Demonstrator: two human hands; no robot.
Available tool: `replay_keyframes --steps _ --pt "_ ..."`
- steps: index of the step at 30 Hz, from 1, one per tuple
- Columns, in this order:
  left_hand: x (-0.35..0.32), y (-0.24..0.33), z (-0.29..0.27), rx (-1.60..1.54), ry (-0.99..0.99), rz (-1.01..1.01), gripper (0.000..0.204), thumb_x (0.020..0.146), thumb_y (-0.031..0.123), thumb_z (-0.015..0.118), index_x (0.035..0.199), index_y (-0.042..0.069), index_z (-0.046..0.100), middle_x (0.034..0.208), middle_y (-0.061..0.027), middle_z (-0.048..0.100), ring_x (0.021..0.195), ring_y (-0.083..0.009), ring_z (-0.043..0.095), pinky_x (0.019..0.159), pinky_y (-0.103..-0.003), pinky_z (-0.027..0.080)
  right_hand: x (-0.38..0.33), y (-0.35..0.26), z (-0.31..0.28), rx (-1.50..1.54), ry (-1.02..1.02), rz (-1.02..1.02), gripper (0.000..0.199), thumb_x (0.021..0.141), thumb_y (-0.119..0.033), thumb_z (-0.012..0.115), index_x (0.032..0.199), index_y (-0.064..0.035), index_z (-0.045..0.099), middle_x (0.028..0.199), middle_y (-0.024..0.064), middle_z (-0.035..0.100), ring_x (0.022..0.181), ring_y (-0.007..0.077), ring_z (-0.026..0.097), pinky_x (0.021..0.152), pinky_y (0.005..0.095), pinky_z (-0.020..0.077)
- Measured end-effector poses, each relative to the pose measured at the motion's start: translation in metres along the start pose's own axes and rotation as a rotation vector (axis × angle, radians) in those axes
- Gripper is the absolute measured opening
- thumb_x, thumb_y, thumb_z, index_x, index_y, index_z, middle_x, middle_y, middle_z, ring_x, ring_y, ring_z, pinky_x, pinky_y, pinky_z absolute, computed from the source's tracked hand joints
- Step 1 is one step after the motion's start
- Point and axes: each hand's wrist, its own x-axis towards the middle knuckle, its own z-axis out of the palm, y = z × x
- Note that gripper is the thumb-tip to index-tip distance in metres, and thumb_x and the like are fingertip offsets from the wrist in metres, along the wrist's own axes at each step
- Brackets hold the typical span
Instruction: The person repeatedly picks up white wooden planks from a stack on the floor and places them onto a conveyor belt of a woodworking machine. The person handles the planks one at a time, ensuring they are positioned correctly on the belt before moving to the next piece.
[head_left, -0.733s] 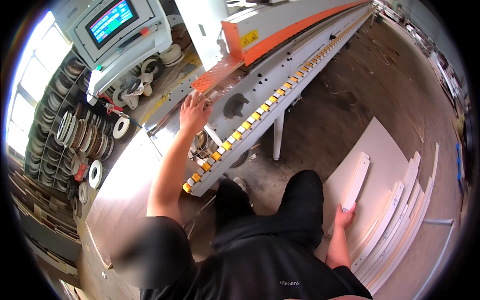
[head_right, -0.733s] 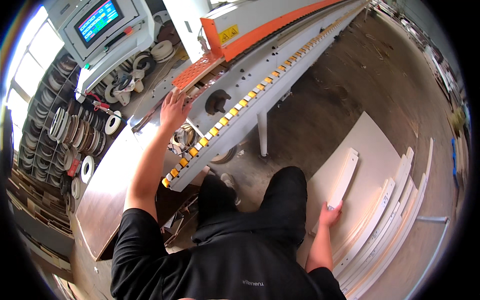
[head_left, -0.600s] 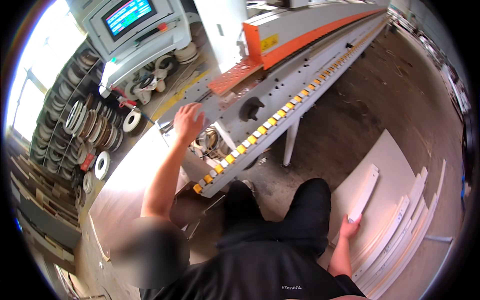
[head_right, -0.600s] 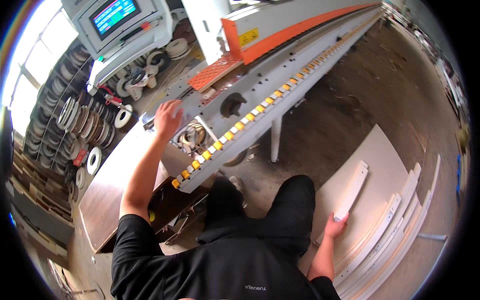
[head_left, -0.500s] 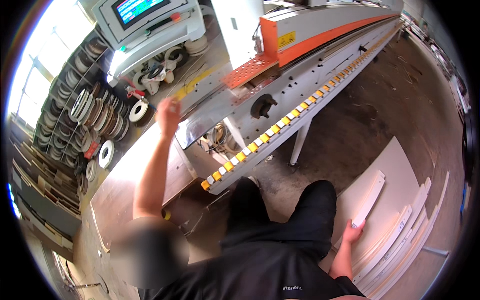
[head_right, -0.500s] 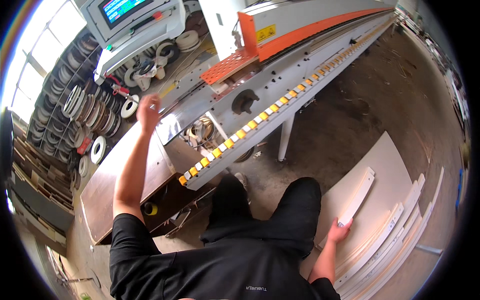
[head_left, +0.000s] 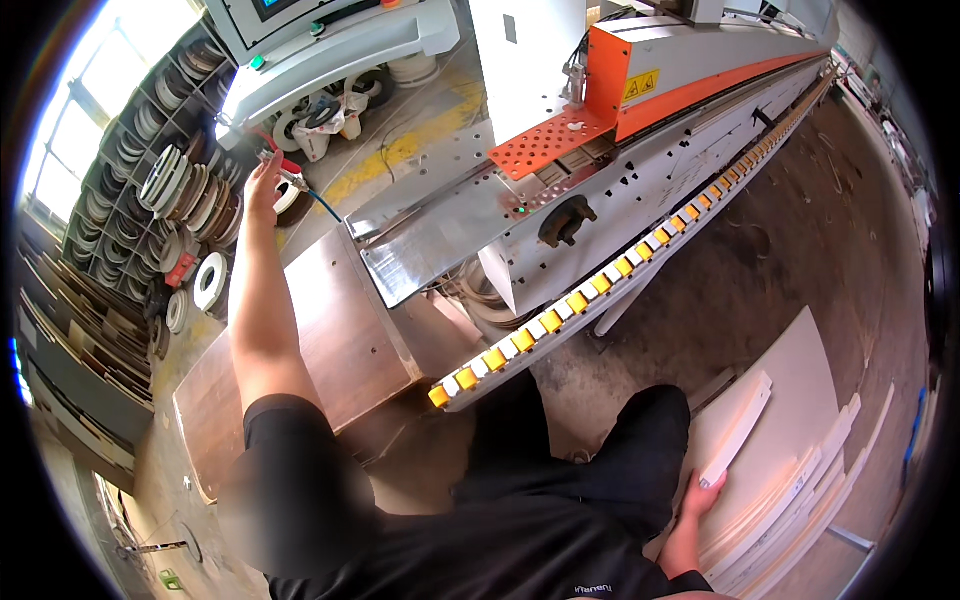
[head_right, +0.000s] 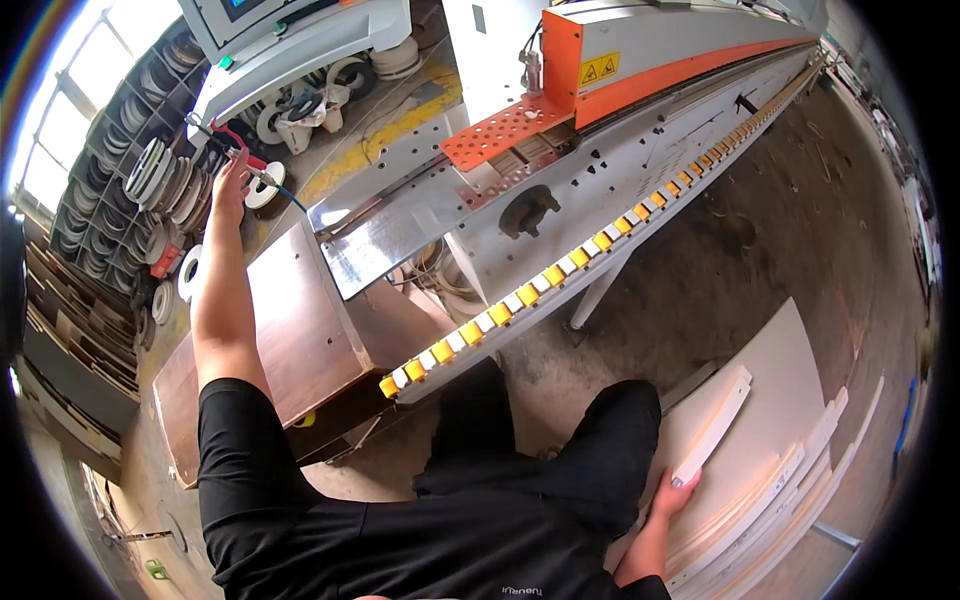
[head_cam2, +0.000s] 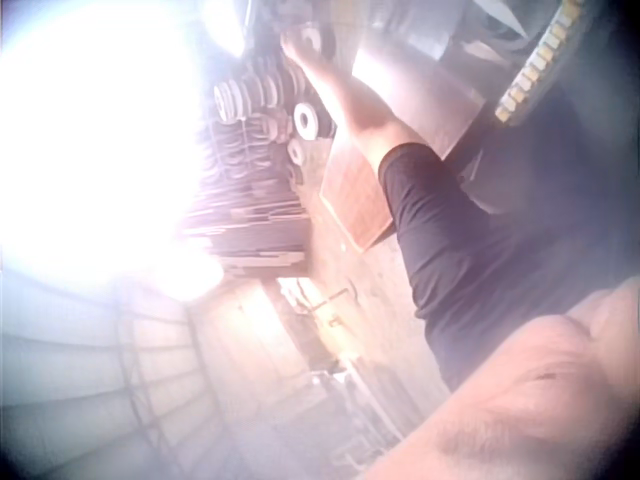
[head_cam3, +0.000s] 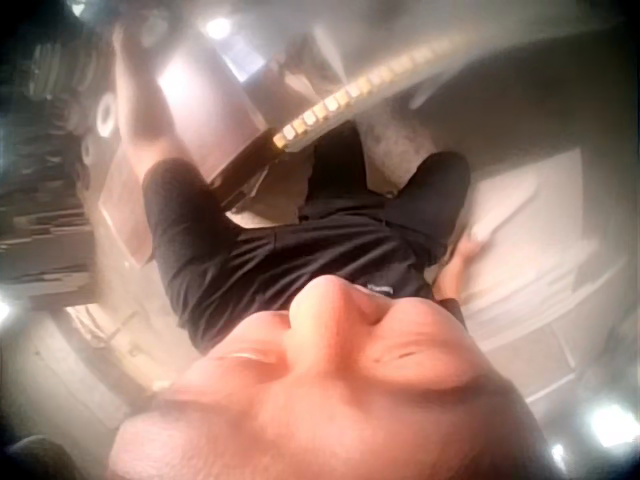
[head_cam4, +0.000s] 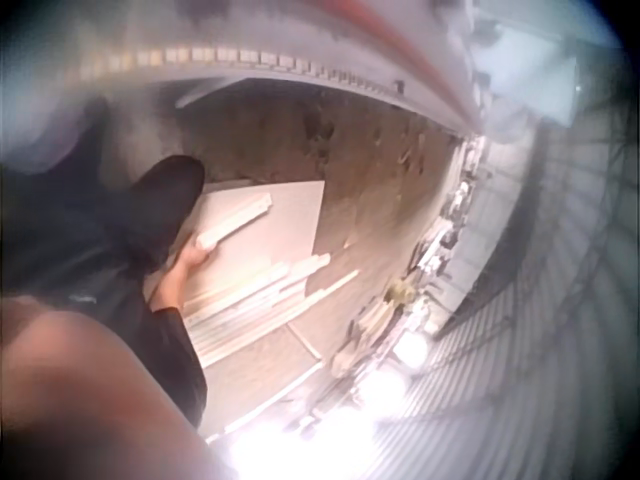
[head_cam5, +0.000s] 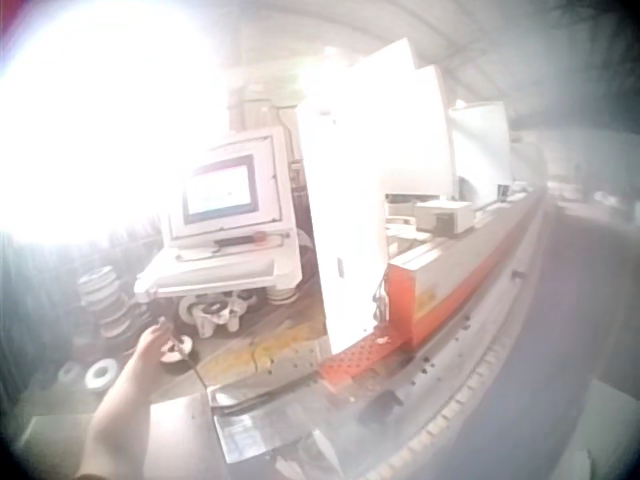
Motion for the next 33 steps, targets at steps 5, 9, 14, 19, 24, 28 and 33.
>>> replay_keyframes --steps 5,9,14,19,24,28,33 --pt "0.018 0.010 -0.010 -0.068 -0.004 -0.063 0.054 0.089 0.054 0.094 0.126 0.019 0.075 0.122 0.0002 0.074 0.117 -0.0184 0.069 0.097 -0.041 0.054 -0.002 -0.019 -0.003 0.042 -0.051 -0.012 0.093 0.090 -0.034 0.088 0.169 -0.0134 0.044 0.150 0.0264 0.066 0.135 0.0485 0.063 0.115 0.0555 0.0503" --pt "0.009 0.024 -0.027 -0.373 0.195 0.239 0.039 0.096 0.045 0.092 0.114 0.015 0.073 0.093 0.0018 0.071 0.080 -0.0141 0.071 0.069 -0.035 0.059 -0.010 -0.026 -0.013 0.024 -0.058 -0.001 0.093 0.090 -0.034 0.088 0.169 -0.0131 0.044 0.151 0.0265 0.065 0.137 0.0481 0.063 0.116 0.0551 0.0498" --pt "0.014 0.056 -0.146 -0.282 0.337 0.474 0.068 0.104 0.064 0.060 0.147 0.011 0.060 0.135 -0.0072 0.065 0.119 -0.0232 0.059 0.092 -0.047 0.052 0.001 -0.002 0.006 -0.024 -0.031 0.006 0.097 0.088 -0.040 0.092 0.168 -0.0114 0.046 0.156 0.0253 0.062 0.143 0.0451 0.059 0.121 0.0540 0.0484" --pt "-0.124 0.120 -0.105 0.359 0.032 0.684 0.038 0.119 0.038 0.055 0.136 0.012 0.078 0.125 -0.0089 0.079 0.099 -0.0155 0.071 0.081 -0.033 0.053 -0.009 0.015 0.002 -0.059 0.105 0.010 0.091 0.083 -0.045 0.093 0.159 -0.0138 0.056 0.139 0.0250 0.072 0.131 0.0475 0.067 0.111 0.0563 0.0546" --pt "-0.382 0.108 -0.038 1.078 -0.677 0.577 0.032 0.113 0.033 0.061 0.089 0.011 0.066 0.076 -0.0021 0.064 0.066 -0.0165 0.059 0.060 -0.034 0.043 -0.012 -0.003 0.008 -0.108 0.064 0.008 0.092 0.084 -0.043 0.089 0.163 -0.0137 0.051 0.144 0.0194 0.071 0.132 0.0431 0.063 0.113 0.0536 0.0522" --pt "-0.536 0.099 0.032 1.553 -1.466 1.061 0.040 0.100 0.052 0.078 0.107 0.015 0.064 0.080 -0.0077 0.076 0.071 -0.0312 0.078 0.062 -0.046 0.060 -0.013 -0.023 -0.003 -0.111 0.019 0.044 0.093 0.085 -0.044 0.088 0.164 -0.0124 0.049 0.149 0.0160 0.070 0.136 0.0407 0.060 0.115 0.0523 0.0503" --pt "-0.565 0.069 0.070 1.596 -1.069 0.965 0.042 0.105 0.050 0.072 0.114 0.010 0.060 0.083 -0.0083 0.078 0.075 -0.0332 0.080 0.068 -0.046 0.062 -0.020 -0.020 -0.014 -0.049 -0.025 -0.031 0.095 0.085 -0.044 0.088 0.164 -0.0113 0.049 0.145 0.0172 0.071 0.135 0.0398 0.061 0.114 0.0515 0.0511"
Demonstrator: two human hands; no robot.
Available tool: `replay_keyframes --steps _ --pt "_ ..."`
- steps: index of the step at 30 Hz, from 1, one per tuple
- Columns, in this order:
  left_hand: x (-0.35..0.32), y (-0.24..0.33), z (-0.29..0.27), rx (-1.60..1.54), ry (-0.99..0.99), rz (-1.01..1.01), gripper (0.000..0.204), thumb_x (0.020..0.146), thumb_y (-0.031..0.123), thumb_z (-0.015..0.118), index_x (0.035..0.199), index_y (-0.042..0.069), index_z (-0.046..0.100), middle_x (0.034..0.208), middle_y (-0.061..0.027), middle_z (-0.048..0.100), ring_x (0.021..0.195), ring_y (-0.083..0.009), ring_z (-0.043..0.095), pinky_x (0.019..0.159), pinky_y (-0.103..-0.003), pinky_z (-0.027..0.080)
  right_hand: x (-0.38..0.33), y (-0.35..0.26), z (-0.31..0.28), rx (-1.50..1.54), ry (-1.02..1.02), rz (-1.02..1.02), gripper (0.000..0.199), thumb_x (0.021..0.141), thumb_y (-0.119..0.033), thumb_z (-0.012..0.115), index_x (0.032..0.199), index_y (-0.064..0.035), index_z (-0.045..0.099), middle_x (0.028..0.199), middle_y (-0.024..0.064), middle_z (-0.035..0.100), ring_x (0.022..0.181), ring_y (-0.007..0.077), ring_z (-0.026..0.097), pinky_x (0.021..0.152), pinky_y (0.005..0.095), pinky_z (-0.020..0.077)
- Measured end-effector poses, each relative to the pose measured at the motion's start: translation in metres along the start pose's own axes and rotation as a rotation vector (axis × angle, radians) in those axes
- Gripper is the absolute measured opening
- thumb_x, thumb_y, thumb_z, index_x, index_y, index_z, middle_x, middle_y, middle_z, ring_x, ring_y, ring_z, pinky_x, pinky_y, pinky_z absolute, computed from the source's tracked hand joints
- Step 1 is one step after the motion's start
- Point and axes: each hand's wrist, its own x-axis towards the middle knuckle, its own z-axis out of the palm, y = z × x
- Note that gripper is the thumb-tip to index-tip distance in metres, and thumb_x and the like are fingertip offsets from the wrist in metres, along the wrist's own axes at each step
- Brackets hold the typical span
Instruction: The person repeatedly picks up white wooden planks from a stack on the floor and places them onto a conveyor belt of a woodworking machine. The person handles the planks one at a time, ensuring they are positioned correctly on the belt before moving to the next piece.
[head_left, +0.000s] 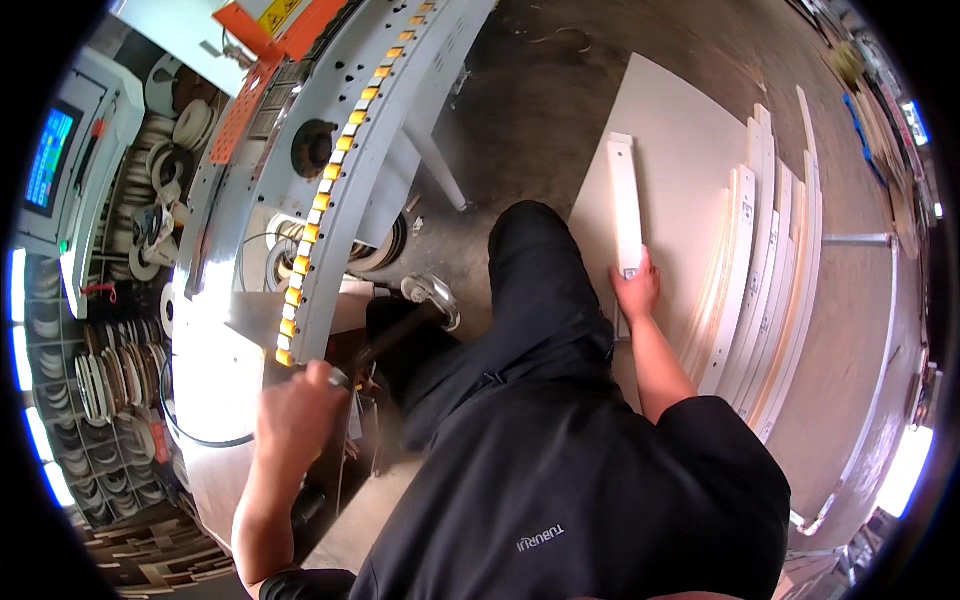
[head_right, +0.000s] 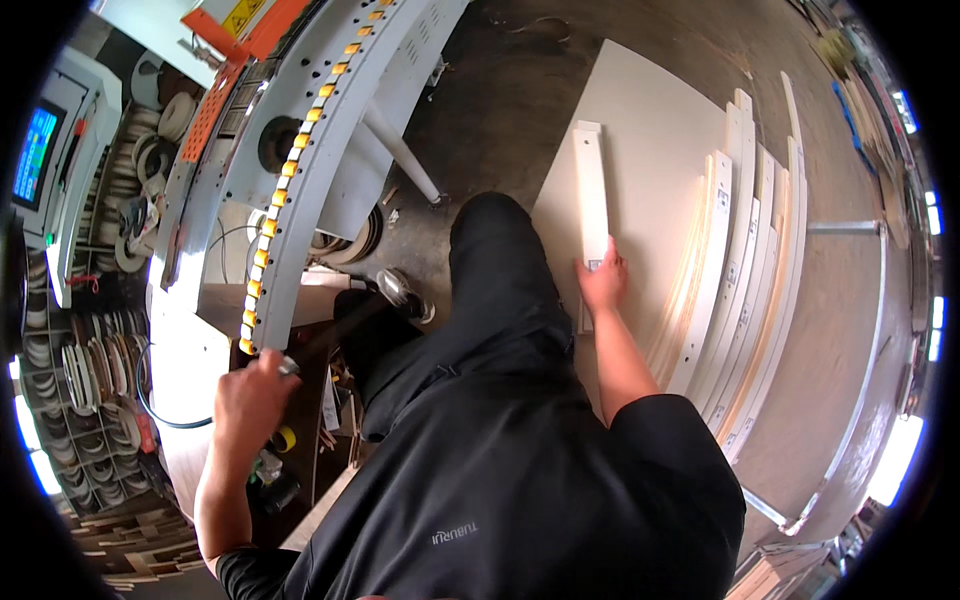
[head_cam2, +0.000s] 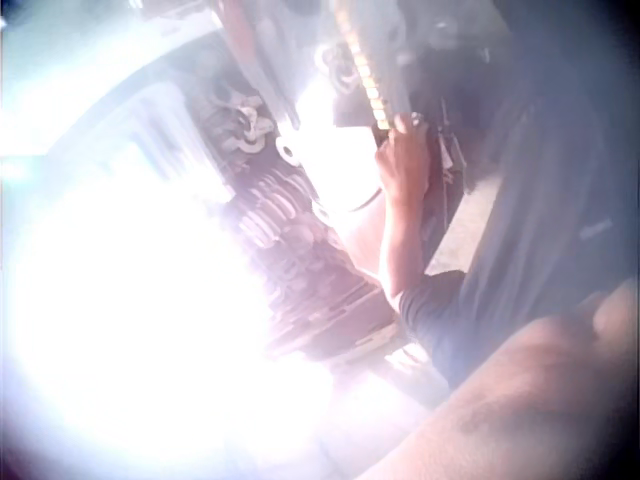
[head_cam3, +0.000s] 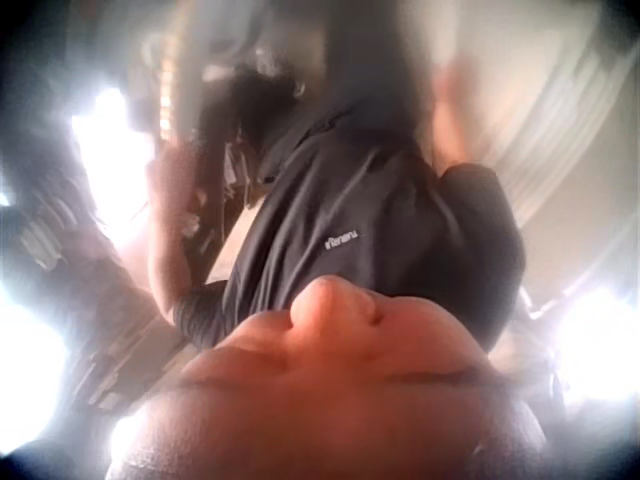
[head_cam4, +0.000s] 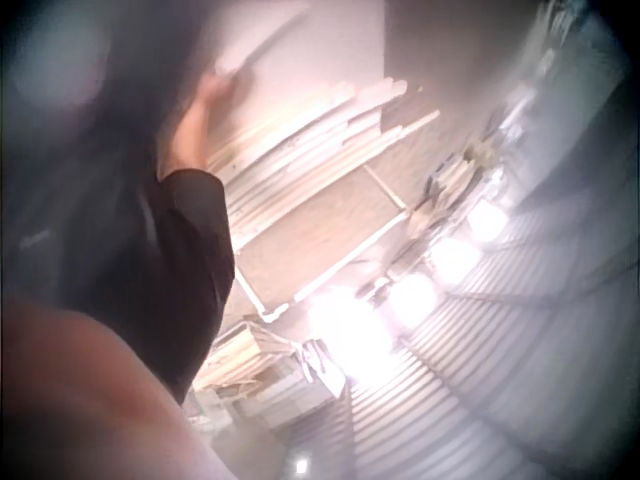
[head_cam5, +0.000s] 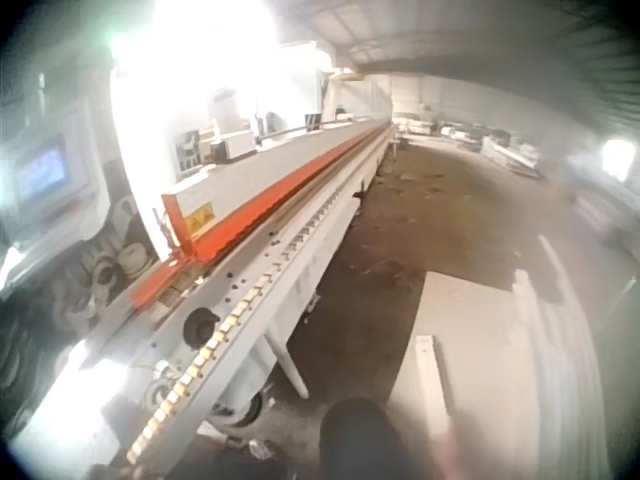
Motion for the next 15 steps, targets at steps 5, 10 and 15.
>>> replay_keyframes --steps 5,10,15 --pt "0.014 0.027 -0.015 0.027 0.049 0.060 0.035 0.106 0.040 0.076 0.114 0.009 0.063 0.082 -0.0096 0.080 0.076 -0.0311 0.081 0.065 -0.043 0.061 -0.015 0.018 0.008 0.018 0.011 -0.089 0.095 0.083 -0.044 0.091 0.164 -0.0123 0.051 0.138 0.0193 0.073 0.132 0.0410 0.064 0.112 0.0525 0.0528" --pt "-0.026 -0.007 -0.036 -0.102 -0.370 0.118 0.040 0.100 0.044 0.081 0.116 0.012 0.063 0.082 -0.0093 0.080 0.082 -0.0340 0.081 0.074 -0.049 0.061 -0.032 0.012 0.001 0.001 0.014 -0.062 0.095 0.081 -0.045 0.091 0.162 -0.0111 0.053 0.135 0.0216 0.074 0.128 0.0437 0.066 0.109 0.0553 0.0521" --pt "-0.105 -0.076 -0.022 0.102 -0.359 -0.346 0.036 0.092 0.043 0.085 0.107 0.012 0.075 0.090 -0.0152 0.082 0.088 -0.0385 0.080 0.079 -0.054 0.061 -0.029 0.023 0.010 0.017 0.093 -0.179 0.089 0.085 -0.046 0.087 0.160 -0.0086 0.055 0.137 0.0200 0.074 0.125 0.0432 0.067 0.109 0.0553 0.0525"
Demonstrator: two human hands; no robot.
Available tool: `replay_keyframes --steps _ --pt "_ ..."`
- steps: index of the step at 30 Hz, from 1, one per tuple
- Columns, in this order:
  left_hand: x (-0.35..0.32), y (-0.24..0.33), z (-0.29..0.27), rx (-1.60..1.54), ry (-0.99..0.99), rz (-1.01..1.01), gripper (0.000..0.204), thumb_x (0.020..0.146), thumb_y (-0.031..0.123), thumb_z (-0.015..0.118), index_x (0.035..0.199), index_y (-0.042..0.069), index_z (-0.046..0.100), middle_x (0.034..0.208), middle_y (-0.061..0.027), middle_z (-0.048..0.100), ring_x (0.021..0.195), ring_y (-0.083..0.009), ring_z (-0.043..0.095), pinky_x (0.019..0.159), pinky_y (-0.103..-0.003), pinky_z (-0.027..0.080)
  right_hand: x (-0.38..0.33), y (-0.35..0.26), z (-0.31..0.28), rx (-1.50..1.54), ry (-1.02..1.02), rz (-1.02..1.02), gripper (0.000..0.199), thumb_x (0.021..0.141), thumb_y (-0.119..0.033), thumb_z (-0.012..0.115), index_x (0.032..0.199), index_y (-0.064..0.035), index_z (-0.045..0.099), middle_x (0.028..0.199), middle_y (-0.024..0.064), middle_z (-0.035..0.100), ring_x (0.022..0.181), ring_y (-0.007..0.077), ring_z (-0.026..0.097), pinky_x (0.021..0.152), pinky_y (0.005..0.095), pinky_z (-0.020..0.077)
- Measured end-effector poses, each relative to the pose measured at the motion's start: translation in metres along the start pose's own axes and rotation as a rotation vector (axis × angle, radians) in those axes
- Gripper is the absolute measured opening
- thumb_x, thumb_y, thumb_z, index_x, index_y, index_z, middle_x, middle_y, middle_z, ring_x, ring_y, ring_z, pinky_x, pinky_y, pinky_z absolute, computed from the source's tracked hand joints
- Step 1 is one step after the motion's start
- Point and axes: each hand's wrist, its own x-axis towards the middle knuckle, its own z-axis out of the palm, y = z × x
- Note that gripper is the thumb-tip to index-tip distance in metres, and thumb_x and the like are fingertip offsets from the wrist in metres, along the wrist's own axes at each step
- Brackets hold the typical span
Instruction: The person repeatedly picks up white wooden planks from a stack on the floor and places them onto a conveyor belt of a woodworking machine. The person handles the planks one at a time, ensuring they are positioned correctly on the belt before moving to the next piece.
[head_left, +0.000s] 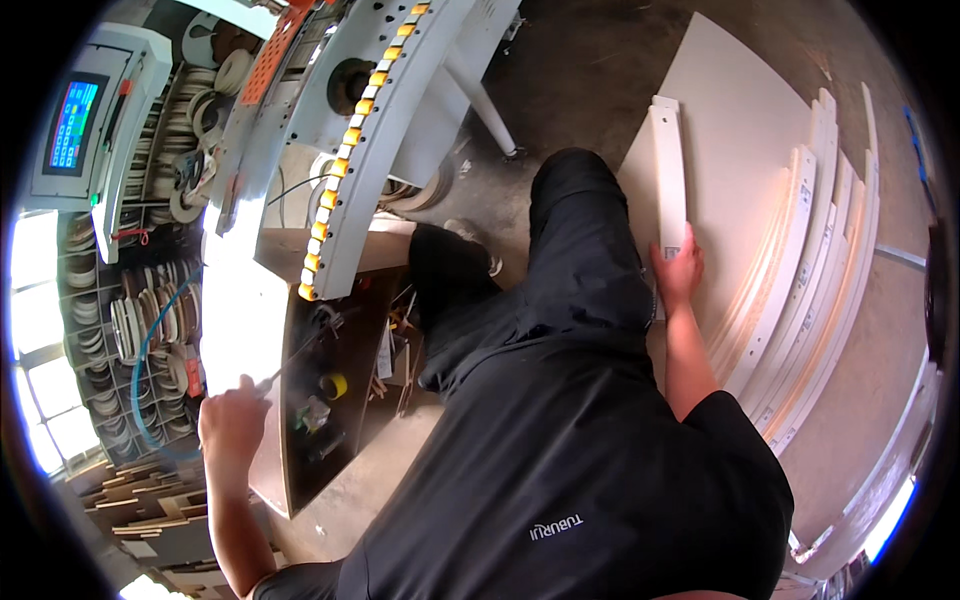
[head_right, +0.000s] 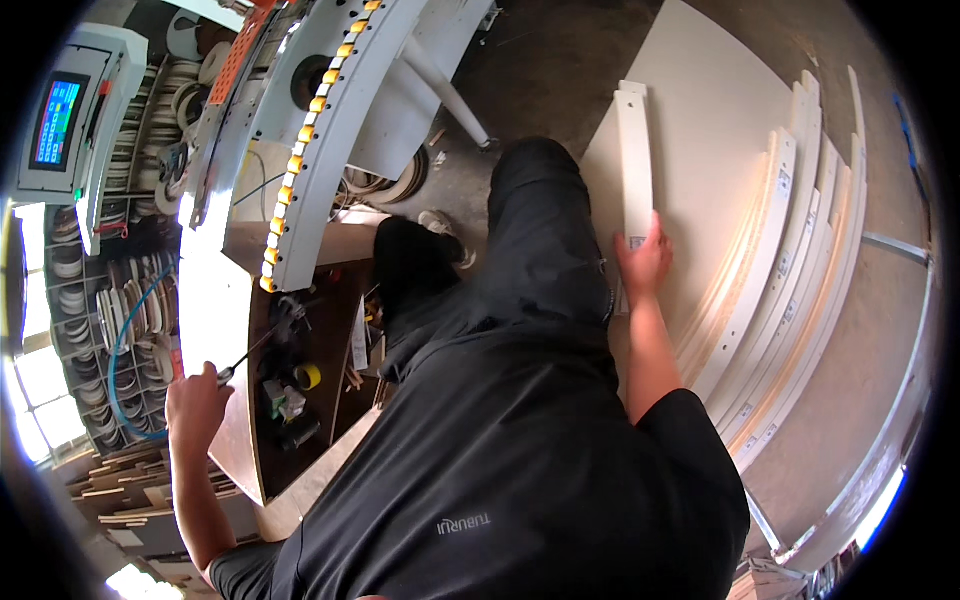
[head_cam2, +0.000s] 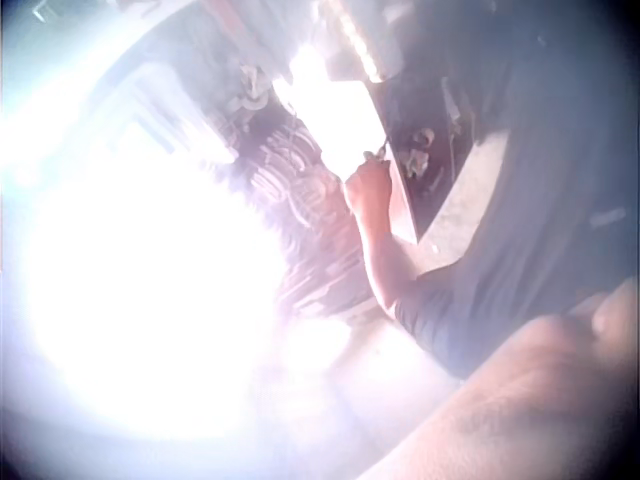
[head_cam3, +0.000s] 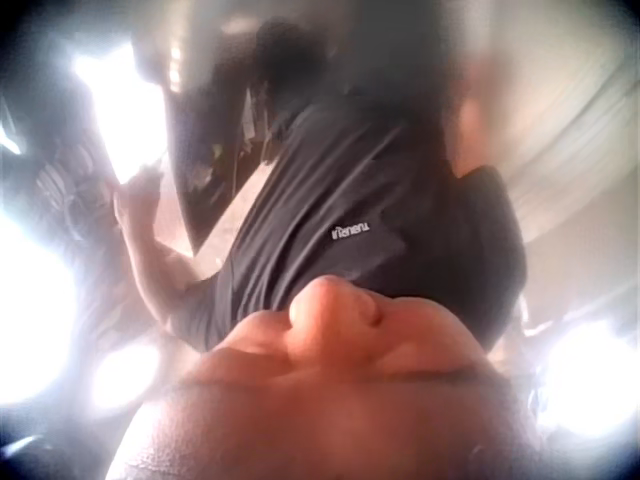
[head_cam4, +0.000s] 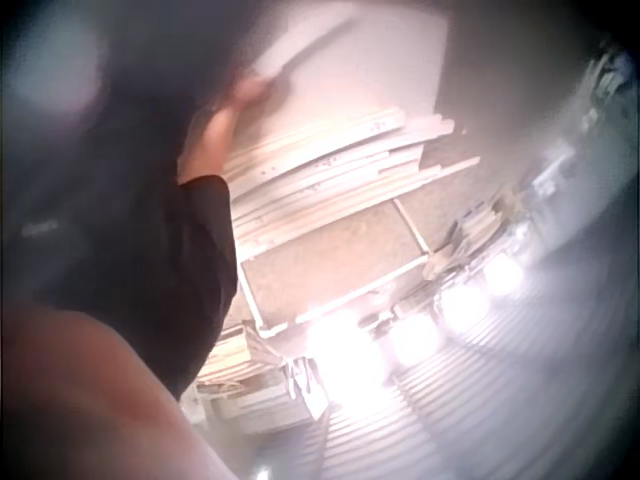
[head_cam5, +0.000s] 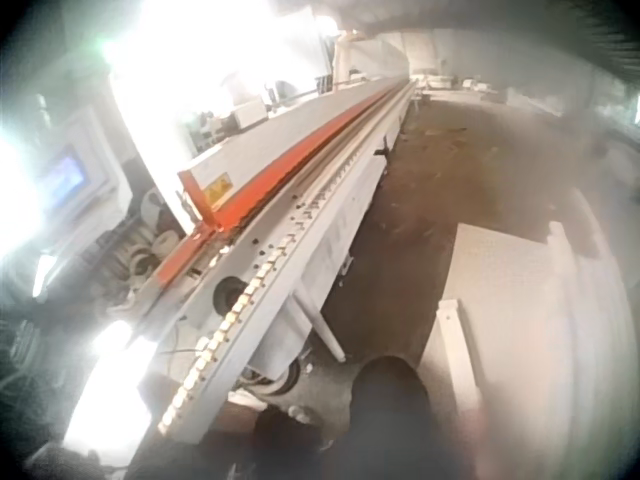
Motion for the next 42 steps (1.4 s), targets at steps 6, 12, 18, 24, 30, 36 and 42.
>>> replay_keyframes --steps 6,12,18,24,30,36,42 --pt "-0.057 -0.034 -0.009 -0.226 -0.177 0.143 0.035 0.089 0.042 0.086 0.089 0.009 0.075 0.085 -0.0166 0.078 0.083 -0.0403 0.077 0.076 -0.051 0.060 0.000 0.000 0.002 -0.038 -0.009 0.014 0.091 0.086 -0.049 0.086 0.161 -0.0085 0.054 0.138 0.0199 0.074 0.127 0.0432 0.066 0.109 0.0550 0.0527" --pt "-0.047 -0.008 -0.019 -0.369 -0.139 0.271 0.040 0.079 0.043 0.094 0.094 0.010 0.077 0.077 -0.0154 0.076 0.078 -0.0398 0.077 0.073 -0.050 0.060 0.004 0.009 0.004 0.058 -0.091 0.023 0.093 0.086 -0.050 0.085 0.163 -0.0103 0.052 0.143 0.0187 0.073 0.132 0.0430 0.063 0.114 0.0537 0.0503" --pt "-0.021 -0.028 -0.047 0.040 0.233 0.048 0.030 0.069 0.025 0.097 0.084 0.008 0.077 0.072 -0.0115 0.075 0.067 -0.0356 0.074 0.070 -0.048 0.057 -0.002 0.006 -0.013 0.089 -0.117 0.058 0.095 0.086 -0.051 0.087 0.163 -0.0081 0.051 0.148 0.0186 0.070 0.136 0.0405 0.062 0.117 0.0515 0.0486" --pt "-0.057 -0.044 -0.073 -0.015 0.297 0.215 0.025 0.063 0.017 0.093 0.082 0.010 0.079 0.073 -0.0108 0.074 0.072 -0.0364 0.072 0.076 -0.048 0.055 -0.028 0.021 -0.031 0.146 -0.168 0.161 0.088 0.087 -0.051 0.089 0.160 -0.0123 0.056 0.148 0.0187 0.069 0.137 0.0395 0.062 0.117 0.0505 0.0497" --pt "-0.055 -0.053 -0.059 0.005 0.393 0.112 0.025 0.057 0.008 0.090 0.080 0.011 0.080 0.074 -0.0101 0.073 0.077 -0.0372 0.070 0.082 -0.047 0.053 -0.036 0.029 -0.044 0.192 -0.173 0.106 0.065 0.095 -0.042 0.085 0.150 -0.0131 0.066 0.151 0.0172 0.069 0.140 0.0395 0.062 0.117 0.0493 0.0509" --pt "0.001 -0.025 -0.054 0.084 0.397 0.130 0.042 0.064 0.019 0.102 0.094 0.010 0.075 0.076 -0.0086 0.076 0.073 -0.0323 0.074 0.077 -0.046 0.055 -0.031 0.043 -0.026 0.409 -0.112 0.142 0.045 0.105 -0.035 0.075 0.141 -0.0085 0.073 0.141 0.0187 0.075 0.130 0.0387 0.070 0.113 0.0461 0.0537" --pt "0.025 0.095 -0.107 -0.165 0.203 0.581 0.054 0.081 0.035 0.098 0.116 0.008 0.067 0.079 -0.0096 0.077 0.075 -0.0310 0.079 0.071 -0.043 0.060 -0.032 0.025 -0.028 0.230 -0.152 0.197 0.079 0.093 -0.047 0.086 0.157 -0.0094 0.058 0.150 0.0209 0.066 0.138 0.0422 0.062 0.114 0.0504 0.0530"
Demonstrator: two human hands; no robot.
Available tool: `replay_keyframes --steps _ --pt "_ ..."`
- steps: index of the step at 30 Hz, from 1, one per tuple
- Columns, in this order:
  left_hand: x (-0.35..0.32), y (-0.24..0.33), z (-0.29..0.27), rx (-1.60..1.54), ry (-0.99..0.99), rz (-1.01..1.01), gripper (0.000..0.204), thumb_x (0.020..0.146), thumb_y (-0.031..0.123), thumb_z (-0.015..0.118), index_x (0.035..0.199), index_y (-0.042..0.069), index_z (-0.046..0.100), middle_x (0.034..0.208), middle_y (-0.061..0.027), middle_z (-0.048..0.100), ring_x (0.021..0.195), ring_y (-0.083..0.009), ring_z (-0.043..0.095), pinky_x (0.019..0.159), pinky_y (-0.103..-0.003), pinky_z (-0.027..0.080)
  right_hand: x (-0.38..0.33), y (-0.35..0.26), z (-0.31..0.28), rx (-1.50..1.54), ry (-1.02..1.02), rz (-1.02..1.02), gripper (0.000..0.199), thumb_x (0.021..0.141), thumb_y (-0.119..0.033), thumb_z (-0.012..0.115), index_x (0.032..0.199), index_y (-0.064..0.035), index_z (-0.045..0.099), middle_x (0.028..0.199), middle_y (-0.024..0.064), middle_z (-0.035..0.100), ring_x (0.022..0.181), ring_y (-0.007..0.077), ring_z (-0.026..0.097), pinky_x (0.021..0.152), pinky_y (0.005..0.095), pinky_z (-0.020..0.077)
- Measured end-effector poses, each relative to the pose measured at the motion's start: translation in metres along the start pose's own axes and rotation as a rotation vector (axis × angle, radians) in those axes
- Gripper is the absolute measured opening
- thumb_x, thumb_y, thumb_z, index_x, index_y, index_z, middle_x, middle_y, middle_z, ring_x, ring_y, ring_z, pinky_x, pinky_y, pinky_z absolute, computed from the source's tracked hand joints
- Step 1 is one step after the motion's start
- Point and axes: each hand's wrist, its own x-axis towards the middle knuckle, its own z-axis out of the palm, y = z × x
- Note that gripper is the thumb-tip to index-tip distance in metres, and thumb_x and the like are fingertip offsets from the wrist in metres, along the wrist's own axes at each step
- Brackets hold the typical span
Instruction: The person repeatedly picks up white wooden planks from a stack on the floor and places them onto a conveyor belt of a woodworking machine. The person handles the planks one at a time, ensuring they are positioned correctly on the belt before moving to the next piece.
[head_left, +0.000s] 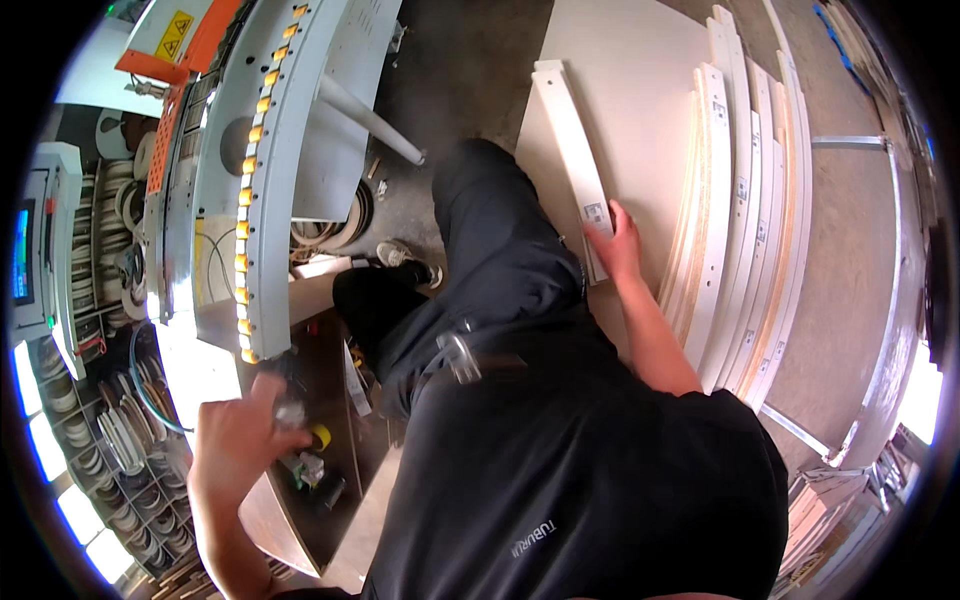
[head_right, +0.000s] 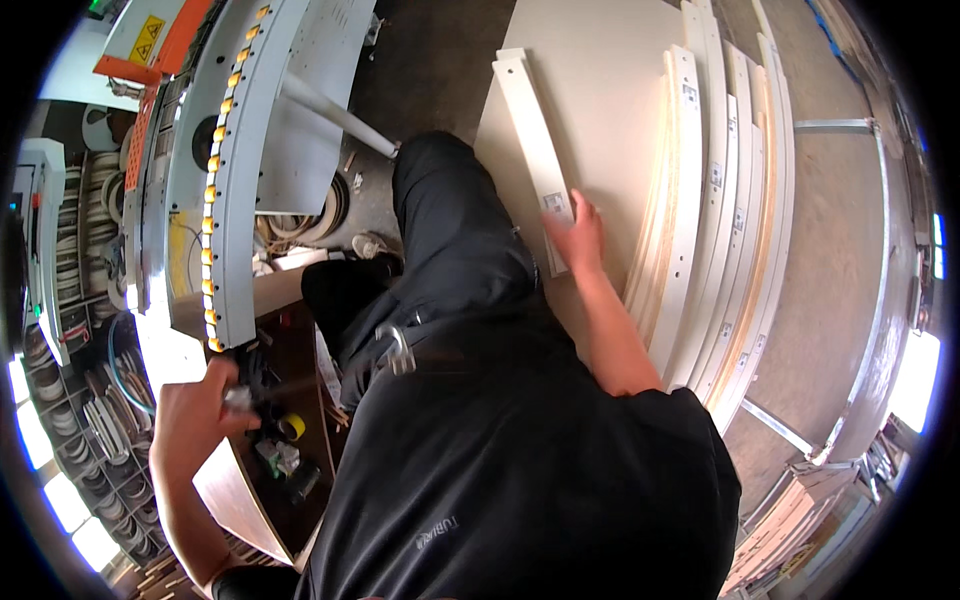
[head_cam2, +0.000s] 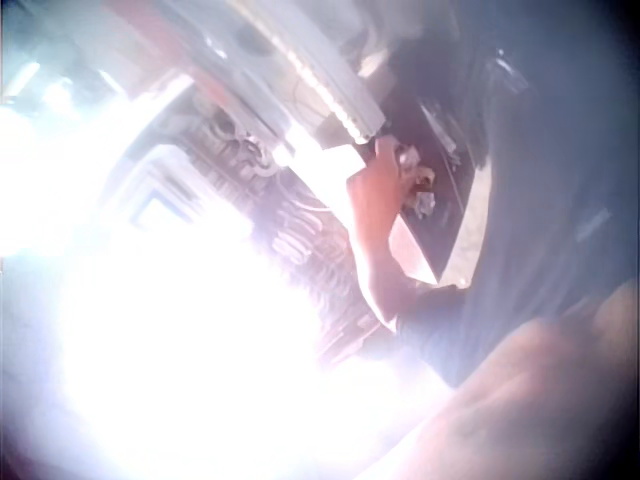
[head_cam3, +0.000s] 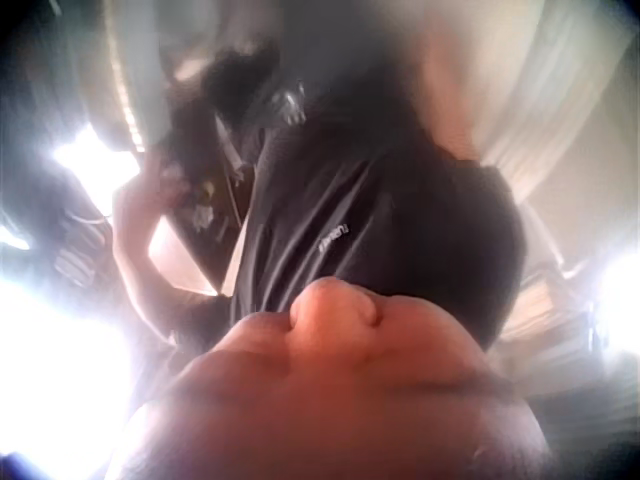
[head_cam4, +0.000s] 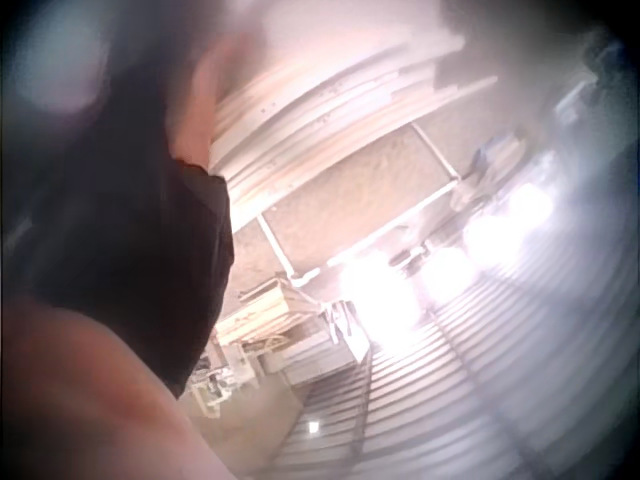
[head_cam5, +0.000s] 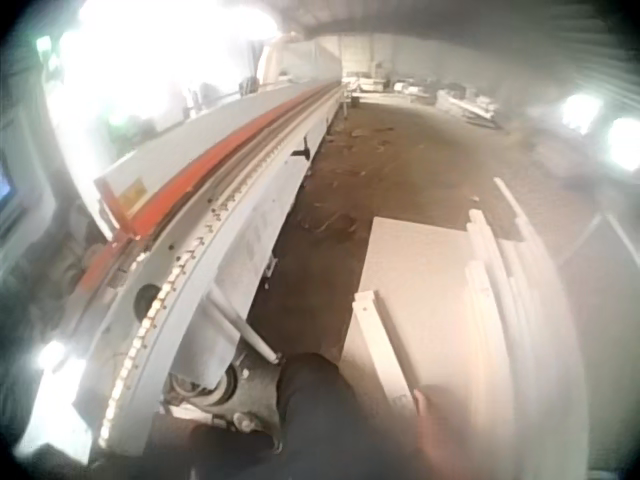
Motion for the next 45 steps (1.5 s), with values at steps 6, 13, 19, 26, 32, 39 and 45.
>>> replay_keyframes --steps 6,13,19,26,32,39,45 --pt "0.114 0.082 0.043 0.180 -0.036 0.313 0.036 0.105 0.031 0.073 0.123 0.004 0.057 0.088 -0.0160 0.078 0.084 -0.0367 0.081 0.072 -0.049 0.063 -0.021 -0.029 -0.003 -0.161 0.001 0.077 0.086 0.079 -0.043 0.095 0.149 -0.0078 0.059 0.143 0.0191 0.063 0.134 0.0429 0.060 0.111 0.0526 0.0536" --pt "0.236 0.107 0.044 0.361 0.396 0.190 0.026 0.102 0.019 0.068 0.118 0.003 0.056 0.088 -0.0140 0.080 0.078 -0.0345 0.082 0.064 -0.047 0.065 -0.045 -0.017 -0.005 -0.148 -0.013 0.090 0.079 0.078 -0.037 0.095 0.143 -0.0075 0.061 0.139 0.0189 0.063 0.132 0.0442 0.059 0.111 0.0537 0.0525" --pt "0.223 0.125 0.053 0.187 -0.059 0.666 0.027 0.103 0.021 0.068 0.122 0.004 0.057 0.091 -0.0186 0.080 0.083 -0.0388 0.081 0.074 -0.054 0.064 -0.051 -0.014 -0.003 -0.123 0.029 0.073 0.080 0.080 -0.035 0.093 0.145 -0.0059 0.058 0.139 0.0195 0.061 0.133 0.0442 0.057 0.112 0.0530 0.0516" --pt "0.247 0.122 0.057 0.238 0.223 0.375 0.028 0.105 0.024 0.071 0.120 0.004 0.059 0.091 -0.0152 0.080 0.082 -0.0379 0.081 0.069 -0.050 0.064 -0.042 -0.023 -0.001 -0.162 0.024 0.094 0.090 0.077 -0.034 0.094 0.153 -0.0044 0.056 0.149 0.0192 0.059 0.139 0.0427 0.054 0.119 0.0512 0.0492" --pt "0.245 0.105 0.067 0.222 0.254 0.278 0.025 0.101 0.015 0.067 0.120 0.003 0.057 0.089 -0.0180 0.080 0.084 -0.0392 0.081 0.072 -0.052 0.064 -0.019 -0.028 -0.003 -0.140 -0.006 0.125 0.090 0.078 -0.035 0.094 0.154 -0.0033 0.058 0.146 0.0194 0.063 0.138 0.0412 0.059 0.118 0.0492 0.0501" --pt "0.194 0.094 0.054 0.108 -0.059 0.496 0.035 0.105 0.032 0.072 0.128 0.011 0.058 0.088 -0.0179 0.080 0.088 -0.0434 0.080 0.075 -0.055 0.061 0.001 -0.025 -0.021 0.836 -0.287 0.419 0.071 0.083 -0.027 0.091 0.145 -0.0005 0.066 0.118 0.0174 0.078 0.106 0.0275 0.075 0.094 0.0407 0.0595" --pt "0.204 0.077 0.076 -0.003 0.224 0.283 0.031 0.106 0.031 0.070 0.122 0.008 0.058 0.084 -0.0156 0.079 0.083 -0.0415 0.080 0.073 -0.055 0.060 0.003 -0.026 -0.042 -0.091 -0.150 0.128 0.076 0.078 -0.027 0.093 0.145 -0.0060 0.063 0.137 0.0175 0.069 0.115 0.0350 0.075 0.095 0.0477 0.0618"
